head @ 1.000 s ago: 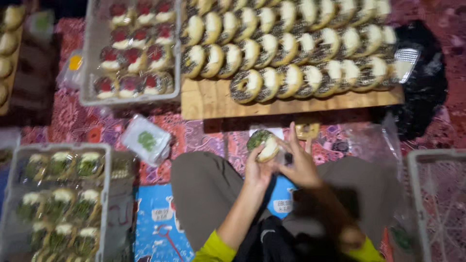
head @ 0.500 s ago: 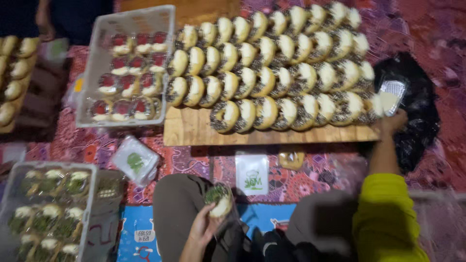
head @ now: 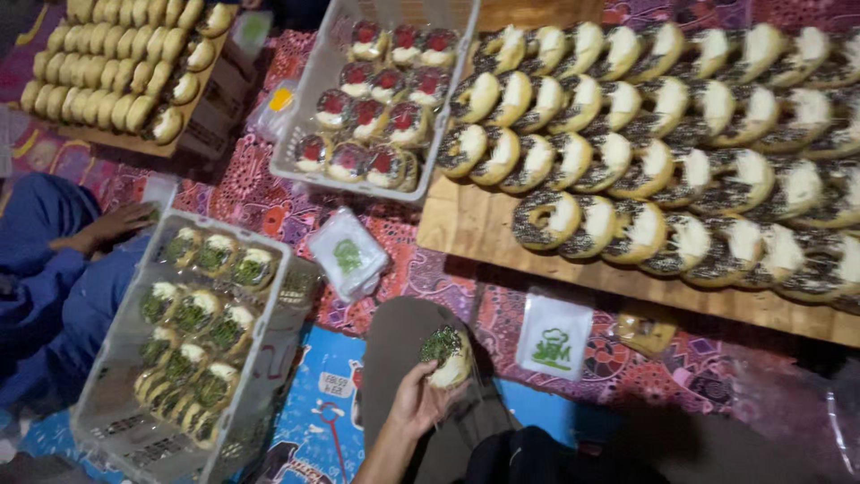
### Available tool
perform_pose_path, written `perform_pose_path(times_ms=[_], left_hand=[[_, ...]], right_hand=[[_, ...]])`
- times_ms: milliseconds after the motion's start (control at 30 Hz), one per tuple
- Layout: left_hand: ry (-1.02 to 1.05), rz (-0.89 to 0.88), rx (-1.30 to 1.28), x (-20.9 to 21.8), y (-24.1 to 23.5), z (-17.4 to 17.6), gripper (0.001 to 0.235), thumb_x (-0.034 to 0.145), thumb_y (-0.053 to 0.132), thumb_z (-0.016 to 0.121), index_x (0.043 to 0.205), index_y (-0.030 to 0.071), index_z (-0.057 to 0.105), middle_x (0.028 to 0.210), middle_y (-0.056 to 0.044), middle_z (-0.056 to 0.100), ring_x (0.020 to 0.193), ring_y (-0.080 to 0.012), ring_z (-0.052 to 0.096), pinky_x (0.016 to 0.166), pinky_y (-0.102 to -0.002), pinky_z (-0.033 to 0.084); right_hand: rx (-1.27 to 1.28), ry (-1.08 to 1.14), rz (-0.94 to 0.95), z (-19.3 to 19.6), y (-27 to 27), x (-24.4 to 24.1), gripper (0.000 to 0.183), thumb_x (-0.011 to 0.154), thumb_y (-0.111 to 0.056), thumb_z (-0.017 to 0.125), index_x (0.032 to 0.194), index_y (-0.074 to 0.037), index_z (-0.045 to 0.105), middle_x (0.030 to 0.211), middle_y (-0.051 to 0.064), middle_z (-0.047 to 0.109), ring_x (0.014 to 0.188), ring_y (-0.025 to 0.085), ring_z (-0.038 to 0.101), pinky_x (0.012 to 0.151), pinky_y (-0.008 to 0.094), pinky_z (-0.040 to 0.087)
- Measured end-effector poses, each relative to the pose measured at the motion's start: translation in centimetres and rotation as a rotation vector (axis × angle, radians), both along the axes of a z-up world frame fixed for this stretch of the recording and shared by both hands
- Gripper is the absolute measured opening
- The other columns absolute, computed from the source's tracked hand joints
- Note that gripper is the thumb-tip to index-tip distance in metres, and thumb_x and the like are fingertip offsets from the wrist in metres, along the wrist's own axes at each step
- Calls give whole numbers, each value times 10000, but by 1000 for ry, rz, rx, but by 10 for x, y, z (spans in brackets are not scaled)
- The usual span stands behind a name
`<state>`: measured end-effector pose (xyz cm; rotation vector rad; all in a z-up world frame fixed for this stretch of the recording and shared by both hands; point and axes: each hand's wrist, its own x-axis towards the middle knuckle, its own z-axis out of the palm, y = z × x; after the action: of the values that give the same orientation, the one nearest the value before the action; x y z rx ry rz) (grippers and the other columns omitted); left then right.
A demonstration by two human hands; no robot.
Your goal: The person sits on the floor and repeatedly picks up ring-shaped pastries from a wooden board, places each into a small plastic bag, and sets the bagged pastry aside. The person handles the pastries one at a time and continues the process for the duration of the clip.
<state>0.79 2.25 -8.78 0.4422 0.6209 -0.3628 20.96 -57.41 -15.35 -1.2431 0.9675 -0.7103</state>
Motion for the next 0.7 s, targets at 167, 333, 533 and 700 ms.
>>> perform_pose_path(times_ms=[167, 333, 533, 700], left_hand=[[-6, 84, -73, 0, 22, 18, 502, 918, 179, 589, 1379, -15, 544, 1352, -192, 641, 1253, -333, 619, 1114, -516, 474], [-54, 205, -22, 19, 51, 21, 517, 929, 205, 585, 1383, -36, 538, 1361, -193, 645, 1253, -330, 620, 1107, -494, 475], [-34, 294, 28, 24, 84, 24, 485, 916, 189, 576, 1378, 44, 558, 1346, -168, 650, 1244, -325, 623, 1101, -546, 488], [-46, 318, -11, 44, 102, 24, 476, 959, 279, 599, 1365, 33, 566, 1333, -169, 669, 1247, -333, 624, 1103, -547, 480]], right_hand=[[264, -370, 462, 65, 115, 29, 403, 872, -35, 715, 1261, -5, 614, 1136, 120, 721, 991, 228, 716, 875, 357, 592], [593, -336, 1272, 104, 397, 127, 432, 862, -41, 721, 1281, 8, 625, 1181, 135, 730, 1054, 247, 734, 951, 382, 612], [503, 27, 1306, 69, 668, 208, 264, 913, -167, 770, 1108, 4, 718, 1116, 119, 748, 924, 207, 736, 749, 344, 643], [13, -290, 1431, 118, 654, 200, 590, 945, -188, 767, 1447, -56, 486, 1426, 148, 567, 1315, 273, 553, 1074, 359, 478]])
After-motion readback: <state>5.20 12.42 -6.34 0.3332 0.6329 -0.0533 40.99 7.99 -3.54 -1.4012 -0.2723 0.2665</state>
